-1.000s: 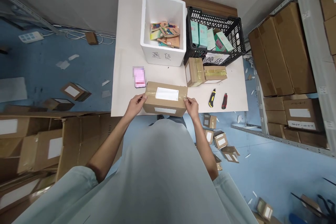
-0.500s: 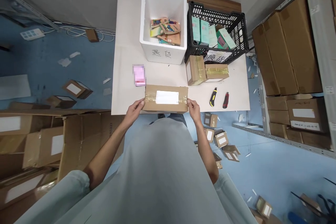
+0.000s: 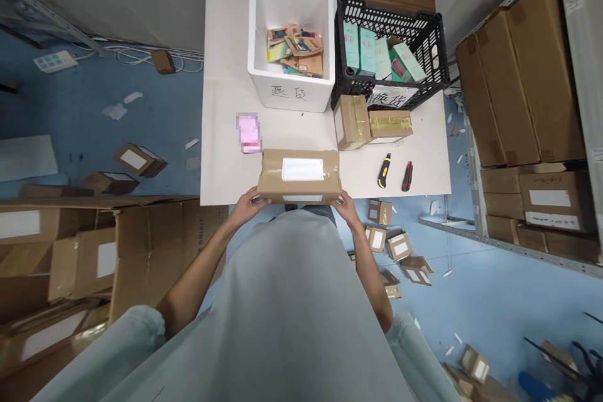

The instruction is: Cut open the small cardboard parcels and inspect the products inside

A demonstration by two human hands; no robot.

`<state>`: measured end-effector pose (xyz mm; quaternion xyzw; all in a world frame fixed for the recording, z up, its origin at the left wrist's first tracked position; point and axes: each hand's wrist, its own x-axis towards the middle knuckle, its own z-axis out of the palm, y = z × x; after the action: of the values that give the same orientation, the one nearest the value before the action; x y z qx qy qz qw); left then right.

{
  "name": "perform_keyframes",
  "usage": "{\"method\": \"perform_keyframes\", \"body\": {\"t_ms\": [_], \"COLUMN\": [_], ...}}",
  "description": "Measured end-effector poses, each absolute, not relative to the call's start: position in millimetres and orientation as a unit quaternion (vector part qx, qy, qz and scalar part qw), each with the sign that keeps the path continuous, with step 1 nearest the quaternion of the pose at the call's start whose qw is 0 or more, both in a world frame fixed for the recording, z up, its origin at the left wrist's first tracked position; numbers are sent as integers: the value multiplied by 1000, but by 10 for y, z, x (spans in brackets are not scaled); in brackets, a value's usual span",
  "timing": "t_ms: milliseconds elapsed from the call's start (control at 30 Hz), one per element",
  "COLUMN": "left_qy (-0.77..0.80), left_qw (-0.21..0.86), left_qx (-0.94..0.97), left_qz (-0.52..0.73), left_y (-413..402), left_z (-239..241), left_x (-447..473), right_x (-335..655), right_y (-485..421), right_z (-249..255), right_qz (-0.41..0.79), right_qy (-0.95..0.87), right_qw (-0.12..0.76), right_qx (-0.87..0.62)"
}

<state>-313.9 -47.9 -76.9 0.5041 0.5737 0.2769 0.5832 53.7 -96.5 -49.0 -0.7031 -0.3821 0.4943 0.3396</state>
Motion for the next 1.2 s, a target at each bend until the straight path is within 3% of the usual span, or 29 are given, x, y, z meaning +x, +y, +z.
{"method": "perform_keyframes", "body": {"t_ms": [133, 267, 633, 833, 1000, 1200], "left_qy": [563, 575, 596, 535, 421, 400], "left_qw": [585, 601, 614, 629, 656, 599], "left_qx": [500, 500, 429, 484, 586, 672], "left_qz": [302, 242, 289, 288, 221, 171], "left_y": [-189, 8, -225, -329, -370, -357], "left_z": [-585, -598, -559, -78, 495, 748], "left_x": [-3044, -2961, -2838, -2609, -2296, -2114], "right_x": [642, 659, 576, 943, 1307, 1376], "right_y": [-731, -510, -587, -661, -679, -689], "right_z": [-317, -318, -445, -504, -543, -554], "right_qz": [492, 486, 450, 437, 381, 369], "right_qy": [-399, -406, -416, -358, -317, -304], "right_qw": [376, 333, 353, 387, 363, 360], "right_qx": [-676, -699, -707, -729, -789, -801]}}
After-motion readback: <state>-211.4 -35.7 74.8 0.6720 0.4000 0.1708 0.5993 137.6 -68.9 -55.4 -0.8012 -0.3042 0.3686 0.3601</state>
